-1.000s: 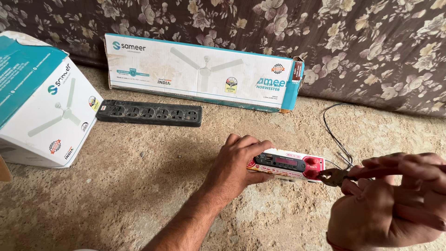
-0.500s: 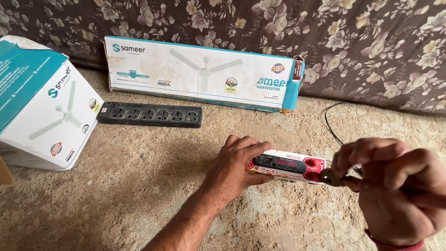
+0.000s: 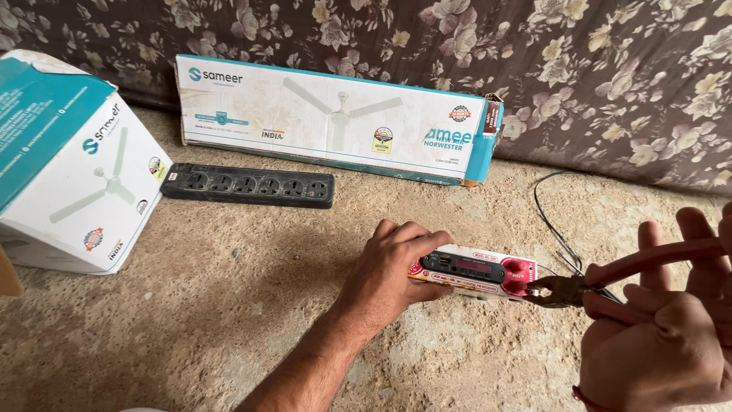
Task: The person opens a cardboard box and removes a red metal electrical device. They then use a screwdriver and pliers to manipulate the device's power cord and terminal screws, attempting to secure the wire connections.
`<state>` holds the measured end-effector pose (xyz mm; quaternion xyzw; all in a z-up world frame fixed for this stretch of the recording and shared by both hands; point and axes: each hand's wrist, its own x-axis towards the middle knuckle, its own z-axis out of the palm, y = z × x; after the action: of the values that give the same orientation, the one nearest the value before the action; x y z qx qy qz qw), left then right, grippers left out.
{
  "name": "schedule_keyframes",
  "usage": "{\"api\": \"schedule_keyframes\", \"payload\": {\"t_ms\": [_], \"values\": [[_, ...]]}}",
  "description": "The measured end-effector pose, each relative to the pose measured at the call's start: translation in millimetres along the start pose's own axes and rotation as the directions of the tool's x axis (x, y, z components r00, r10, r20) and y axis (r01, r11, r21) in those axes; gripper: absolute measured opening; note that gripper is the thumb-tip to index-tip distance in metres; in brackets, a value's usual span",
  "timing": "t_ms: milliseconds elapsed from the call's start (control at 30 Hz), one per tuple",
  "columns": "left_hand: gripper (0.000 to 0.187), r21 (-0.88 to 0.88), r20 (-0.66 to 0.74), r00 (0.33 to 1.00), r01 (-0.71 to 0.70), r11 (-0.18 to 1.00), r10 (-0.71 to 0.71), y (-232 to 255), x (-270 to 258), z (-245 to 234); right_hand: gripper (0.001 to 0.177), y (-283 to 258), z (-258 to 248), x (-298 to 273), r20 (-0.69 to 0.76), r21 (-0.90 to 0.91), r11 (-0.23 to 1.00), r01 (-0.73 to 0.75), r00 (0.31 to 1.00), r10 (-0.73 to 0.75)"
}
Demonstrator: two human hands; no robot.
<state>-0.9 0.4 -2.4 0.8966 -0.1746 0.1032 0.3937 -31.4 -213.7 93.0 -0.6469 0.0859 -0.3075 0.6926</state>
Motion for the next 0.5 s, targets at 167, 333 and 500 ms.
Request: {"api": "schedule_keyframes", "payload": {"t_ms": [167,333,500], "values": [[0.069,0.027,0.024,0.999,0.020,0.999,-0.021,0.9,1.2,-0.7,0.050,40.8,-33.2,20.9,0.067,0.012,0.992,0.126,0.990,-0.127],[0.071,0.029,0.045,0.998,0.037,0.999,-0.038,-0.1,2.6,0.9,0.041,93.8,-89.6,68.7,0.149,0.067,0.983,0.171,0.972,-0.180],[0.071,0.007,0.027,0.999,0.026,1.000,-0.026,-1.6,1.9,1.4,0.037,114.2,-113.7,106.7,0.114,-0.252,0.967,-0.022,0.992,0.052]]}}
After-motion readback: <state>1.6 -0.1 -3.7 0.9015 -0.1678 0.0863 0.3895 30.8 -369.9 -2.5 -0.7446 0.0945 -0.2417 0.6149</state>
